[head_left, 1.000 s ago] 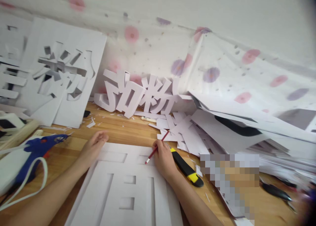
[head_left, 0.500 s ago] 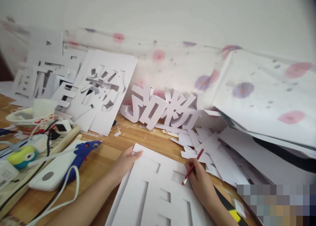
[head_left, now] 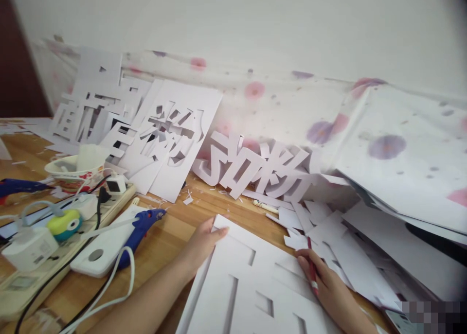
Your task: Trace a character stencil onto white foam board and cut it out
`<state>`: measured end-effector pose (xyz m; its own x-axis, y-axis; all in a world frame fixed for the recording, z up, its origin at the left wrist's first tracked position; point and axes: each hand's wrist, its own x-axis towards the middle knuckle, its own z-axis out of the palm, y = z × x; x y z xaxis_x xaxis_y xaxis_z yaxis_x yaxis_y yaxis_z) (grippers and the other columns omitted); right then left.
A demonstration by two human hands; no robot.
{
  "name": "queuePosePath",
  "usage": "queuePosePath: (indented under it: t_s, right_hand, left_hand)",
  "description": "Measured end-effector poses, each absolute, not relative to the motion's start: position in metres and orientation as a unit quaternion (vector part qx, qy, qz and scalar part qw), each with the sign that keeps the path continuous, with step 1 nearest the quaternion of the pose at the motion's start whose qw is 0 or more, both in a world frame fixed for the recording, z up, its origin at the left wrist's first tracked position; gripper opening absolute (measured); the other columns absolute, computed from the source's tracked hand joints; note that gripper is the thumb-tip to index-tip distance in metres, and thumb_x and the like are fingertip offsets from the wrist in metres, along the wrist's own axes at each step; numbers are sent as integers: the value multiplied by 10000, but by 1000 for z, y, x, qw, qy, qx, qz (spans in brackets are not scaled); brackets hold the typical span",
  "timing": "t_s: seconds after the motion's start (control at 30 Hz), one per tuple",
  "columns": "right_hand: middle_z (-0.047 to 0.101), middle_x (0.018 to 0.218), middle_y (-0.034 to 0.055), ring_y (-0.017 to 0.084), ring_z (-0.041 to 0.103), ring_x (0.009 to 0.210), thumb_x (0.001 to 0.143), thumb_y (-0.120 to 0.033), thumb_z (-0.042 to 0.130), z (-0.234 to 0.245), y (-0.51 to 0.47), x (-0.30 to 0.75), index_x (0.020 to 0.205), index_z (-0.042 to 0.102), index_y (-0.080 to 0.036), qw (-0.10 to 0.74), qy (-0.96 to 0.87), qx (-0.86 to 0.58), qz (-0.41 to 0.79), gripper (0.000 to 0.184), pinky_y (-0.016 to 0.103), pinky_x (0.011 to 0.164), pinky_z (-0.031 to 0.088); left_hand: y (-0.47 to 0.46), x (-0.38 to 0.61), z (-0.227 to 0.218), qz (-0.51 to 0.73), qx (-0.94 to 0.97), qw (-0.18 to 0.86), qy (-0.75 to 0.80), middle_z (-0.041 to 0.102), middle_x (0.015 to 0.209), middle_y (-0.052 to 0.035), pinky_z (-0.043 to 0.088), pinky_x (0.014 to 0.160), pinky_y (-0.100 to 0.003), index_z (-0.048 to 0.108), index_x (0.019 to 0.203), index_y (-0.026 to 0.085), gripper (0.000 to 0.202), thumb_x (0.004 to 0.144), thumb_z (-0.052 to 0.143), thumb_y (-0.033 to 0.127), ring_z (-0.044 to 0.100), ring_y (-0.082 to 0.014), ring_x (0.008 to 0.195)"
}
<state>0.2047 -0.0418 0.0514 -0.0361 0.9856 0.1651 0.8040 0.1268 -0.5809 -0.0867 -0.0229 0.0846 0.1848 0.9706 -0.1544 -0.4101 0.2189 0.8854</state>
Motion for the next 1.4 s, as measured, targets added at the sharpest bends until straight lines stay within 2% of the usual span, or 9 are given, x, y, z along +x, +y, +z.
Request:
queuePosePath:
  t_s: [0.17,0.27,0.33,0.43,0.53,0.73,0.9,1.07,1.4]
  right_hand:
    - [654,951,67,218,599,917,843,-509,393,55,-43,218,876,558,-245,377,-677,-597,206,314,313,845,435]
    - [654,928,71,221,588,925,824,-503,437,64,-47,221,863,593,-234,383,-676,-577,252,314,324,860,427]
    - [651,905,64,217,594,852,793,-504,485,66,-49,224,891,619,-233,371,-674,-575,279,318,323,787,460]
    - [626,731,22,189,572,660,729,-503,569,64,-50,230,912,648,-233,355,-655,-602,286,335,305,632,479]
    - [586,640,-4,178,554,616,693,-515,600,59,-48,236,872,669,-227,354,-635,-628,278,347,292,606,470]
    - [654,708,28,215,602,696,638,-557,619,53,-45,239,816,692,-230,392,-590,-621,334,379,306,663,490]
    - [694,815,56,257,628,763,637,-549,608,51,-44,234,792,705,-248,395,-589,-628,320,353,339,667,513]
    - [699,850,65,269,632,832,633,-573,603,57,-46,228,778,705,-252,396,-603,-619,312,367,355,756,501]
    - [678,969,92,291,603,946,653,-572,609,50,-45,231,820,680,-234,395,-595,-618,328,384,398,870,444]
  left_hand:
    - [-19,-92,77,506,356,688,380,689,884,-50,458,743,-326,556,1018,170,532,554,766,323,645,-227,796]
    - [-17,-94,72,501,359,690,378,688,903,-49,461,735,-320,560,975,179,474,572,757,331,643,-231,819]
    - [-17,-95,71,496,363,692,378,685,930,-53,462,735,-319,562,970,183,454,585,752,332,642,-235,837]
    - [-16,-95,71,501,358,689,384,677,986,-68,466,744,-327,567,968,184,448,586,754,326,641,-246,864]
    - [-16,-93,71,512,346,689,378,662,1041,-70,469,766,-342,563,937,191,424,581,756,314,636,-251,892]
    - [-16,-90,69,519,366,681,364,675,1002,-46,468,738,-323,561,922,197,398,596,758,312,647,-228,842]
    - [-16,-91,71,534,344,681,365,690,957,-61,455,766,-318,575,895,176,440,522,790,271,641,-243,866]
    - [-16,-90,74,545,285,701,361,689,957,-70,469,799,-364,589,897,175,348,673,632,437,620,-267,943]
    - [-19,-91,82,528,188,764,319,699,910,-39,487,765,-351,582,1027,190,287,798,482,332,653,-236,849]
